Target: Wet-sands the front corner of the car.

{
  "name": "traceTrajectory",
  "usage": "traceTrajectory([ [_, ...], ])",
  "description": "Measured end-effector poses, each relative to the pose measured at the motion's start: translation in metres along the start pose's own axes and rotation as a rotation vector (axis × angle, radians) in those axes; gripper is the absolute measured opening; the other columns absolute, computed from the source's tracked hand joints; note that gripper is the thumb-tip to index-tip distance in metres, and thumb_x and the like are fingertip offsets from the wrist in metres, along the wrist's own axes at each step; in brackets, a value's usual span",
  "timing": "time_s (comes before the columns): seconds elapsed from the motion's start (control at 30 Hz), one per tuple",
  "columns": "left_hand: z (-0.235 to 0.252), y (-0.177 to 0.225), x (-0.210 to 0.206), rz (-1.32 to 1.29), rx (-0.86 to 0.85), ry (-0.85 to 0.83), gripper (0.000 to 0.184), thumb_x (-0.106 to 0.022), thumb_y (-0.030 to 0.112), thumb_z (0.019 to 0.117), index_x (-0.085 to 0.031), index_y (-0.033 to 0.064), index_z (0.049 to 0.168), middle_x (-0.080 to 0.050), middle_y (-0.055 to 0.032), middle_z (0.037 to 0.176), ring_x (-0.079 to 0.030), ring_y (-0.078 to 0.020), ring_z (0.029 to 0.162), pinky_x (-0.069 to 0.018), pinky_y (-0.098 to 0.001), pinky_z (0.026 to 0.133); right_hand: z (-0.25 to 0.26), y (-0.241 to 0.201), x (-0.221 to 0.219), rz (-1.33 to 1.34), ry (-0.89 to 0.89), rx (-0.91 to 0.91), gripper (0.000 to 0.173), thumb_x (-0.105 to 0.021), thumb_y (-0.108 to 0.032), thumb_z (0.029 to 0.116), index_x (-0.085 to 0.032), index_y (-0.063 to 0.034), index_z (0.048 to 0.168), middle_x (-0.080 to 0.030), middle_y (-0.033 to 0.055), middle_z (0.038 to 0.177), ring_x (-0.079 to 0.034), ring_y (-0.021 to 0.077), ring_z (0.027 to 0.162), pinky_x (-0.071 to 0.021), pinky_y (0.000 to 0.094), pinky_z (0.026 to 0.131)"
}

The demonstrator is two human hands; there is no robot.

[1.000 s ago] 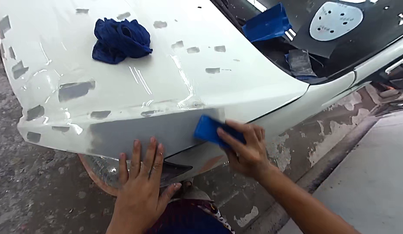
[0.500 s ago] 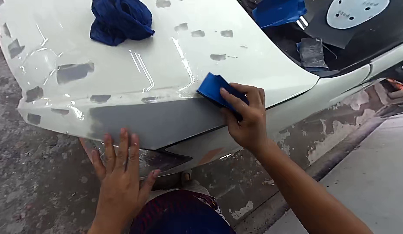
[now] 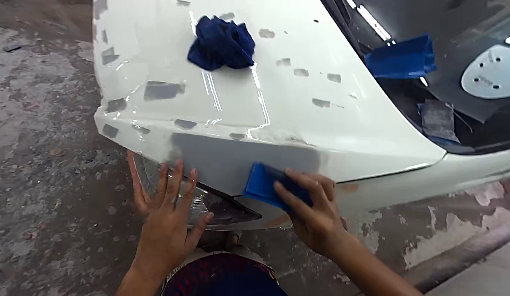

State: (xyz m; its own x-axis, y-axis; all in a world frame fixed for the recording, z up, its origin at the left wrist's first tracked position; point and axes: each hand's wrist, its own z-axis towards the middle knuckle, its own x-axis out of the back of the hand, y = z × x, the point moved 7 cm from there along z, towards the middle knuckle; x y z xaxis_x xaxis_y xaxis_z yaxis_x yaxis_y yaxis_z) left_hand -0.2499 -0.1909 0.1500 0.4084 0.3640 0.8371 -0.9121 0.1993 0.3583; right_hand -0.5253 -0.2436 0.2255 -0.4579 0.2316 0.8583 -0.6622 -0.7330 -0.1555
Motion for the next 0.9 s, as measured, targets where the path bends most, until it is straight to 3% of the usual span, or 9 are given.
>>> traceTrajectory([
  [0.07, -0.012, 0.005, -0.004, -0.047, -0.027, 0.002, 0.082, -0.031, 0.074, 0.0975, -0.030, 0.0244, 0.163, -0.020, -0.0073, 0.171, -0.011, -0.0333, 0.158, -0.0010, -0.0793, 0.116, 0.013, 0.004, -0.006, -0.017, -0.004, 0.069, 0.037, -0.057, -0.028, 0.1006, -0.064, -0.0338, 0.137, -0.057, 0.0028, 0.143, -0.052, 0.0242, 0.126, -0.0372, 0.0486, 0.101],
  [0.13, -0.026, 0.013, -0.008, -0.094, -0.068, -0.023, 0.078, -0.034, 0.073, 0.0976, -0.034, 0.0272, 0.161, -0.022, -0.0056, 0.170, -0.013, -0.0313, 0.158, -0.0012, -0.0788, 0.117, 0.048, 0.008, -0.011, -0.044, 0.003, 0.032, 0.039, -0.059, -0.024, 0.0981, -0.067, -0.0280, 0.136, -0.062, 0.0105, 0.136, -0.057, 0.0314, 0.119, -0.0402, 0.0551, 0.096],
  [0.2, -0.034, 0.013, -0.006, -0.115, -0.066, -0.010, 0.075, -0.036, 0.072, 0.0979, -0.039, 0.0279, 0.159, -0.027, -0.0045, 0.169, -0.015, -0.0317, 0.158, -0.0014, -0.0783, 0.118, 0.072, 0.001, -0.018, -0.043, -0.024, -0.048, 0.041, -0.059, -0.024, 0.1003, -0.064, -0.0222, 0.141, -0.057, 0.0153, 0.141, -0.053, 0.0360, 0.122, -0.0413, 0.0571, 0.095],
  [0.3, -0.039, -0.009, 0.008, -0.138, 0.007, 0.058, 0.071, -0.037, 0.070, 0.0986, -0.046, 0.0261, 0.154, -0.035, -0.0056, 0.165, -0.021, -0.0341, 0.156, -0.0066, -0.0753, 0.120, 0.042, -0.031, -0.026, 0.003, -0.035, -0.006, 0.043, -0.059, -0.022, 0.0988, -0.062, -0.0289, 0.141, -0.055, 0.0099, 0.146, -0.053, 0.0321, 0.127, -0.0429, 0.0558, 0.099],
  [0.4, -0.046, -0.035, 0.015, -0.142, 0.092, 0.135, 0.065, -0.040, 0.066, 0.1000, -0.051, 0.0251, 0.149, -0.040, -0.0056, 0.163, -0.022, -0.0350, 0.155, -0.0096, -0.0736, 0.120, 0.039, -0.037, -0.034, -0.005, -0.056, 0.118, 0.039, -0.057, -0.025, 0.1001, -0.062, -0.0361, 0.138, -0.057, 0.0020, 0.143, -0.053, 0.0232, 0.125, -0.0362, 0.0493, 0.103],
  [0.57, -0.053, -0.061, 0.023, -0.140, 0.120, 0.106, 0.061, -0.042, 0.061, 0.1009, -0.058, 0.0204, 0.144, -0.037, -0.0074, 0.164, -0.020, -0.0371, 0.156, -0.0118, -0.0741, 0.120, 0.110, -0.039, -0.054, -0.034, -0.031, -0.011, 0.040, -0.058, -0.024, 0.1001, -0.065, -0.0230, 0.140, -0.058, 0.0158, 0.140, -0.054, 0.0366, 0.121, -0.0424, 0.0565, 0.094],
  [0.7, -0.051, -0.090, 0.041, -0.152, 0.137, 0.153, 0.057, -0.045, 0.059, 0.1013, -0.060, 0.0208, 0.141, -0.038, -0.0078, 0.163, -0.023, -0.0369, 0.155, -0.0161, -0.0709, 0.121, 0.066, -0.074, -0.061, 0.025, -0.080, 0.085, 0.042, -0.056, -0.022, 0.0985, -0.062, -0.0346, 0.138, -0.056, 0.0048, 0.145, -0.053, 0.0275, 0.127, -0.0405, 0.0530, 0.101],
  [0.77, -0.051, -0.103, 0.041, -0.158, 0.161, 0.177, 0.055, -0.047, 0.058, 0.1015, -0.061, 0.0211, 0.139, -0.040, -0.0073, 0.162, -0.023, -0.0360, 0.155, -0.0164, -0.0690, 0.122, 0.078, -0.075, -0.065, -0.012, -0.090, 0.138, 0.039, -0.056, -0.025, 0.0997, -0.064, -0.0367, 0.136, -0.059, 0.0034, 0.141, -0.055, 0.0248, 0.122, -0.0378, 0.0521, 0.100],
  [0.9, -0.043, -0.111, 0.041, -0.199, 0.098, 0.129, 0.053, -0.048, 0.055, 0.1014, -0.063, 0.0189, 0.138, -0.037, -0.0077, 0.164, -0.020, -0.0358, 0.156, -0.0157, -0.0695, 0.122, 0.143, -0.075, -0.088, -0.093, -0.058, 0.004, 0.038, -0.058, -0.026, 0.1002, -0.067, -0.0245, 0.137, -0.060, 0.0150, 0.137, -0.056, 0.0367, 0.119, -0.0423, 0.0573, 0.093],
])
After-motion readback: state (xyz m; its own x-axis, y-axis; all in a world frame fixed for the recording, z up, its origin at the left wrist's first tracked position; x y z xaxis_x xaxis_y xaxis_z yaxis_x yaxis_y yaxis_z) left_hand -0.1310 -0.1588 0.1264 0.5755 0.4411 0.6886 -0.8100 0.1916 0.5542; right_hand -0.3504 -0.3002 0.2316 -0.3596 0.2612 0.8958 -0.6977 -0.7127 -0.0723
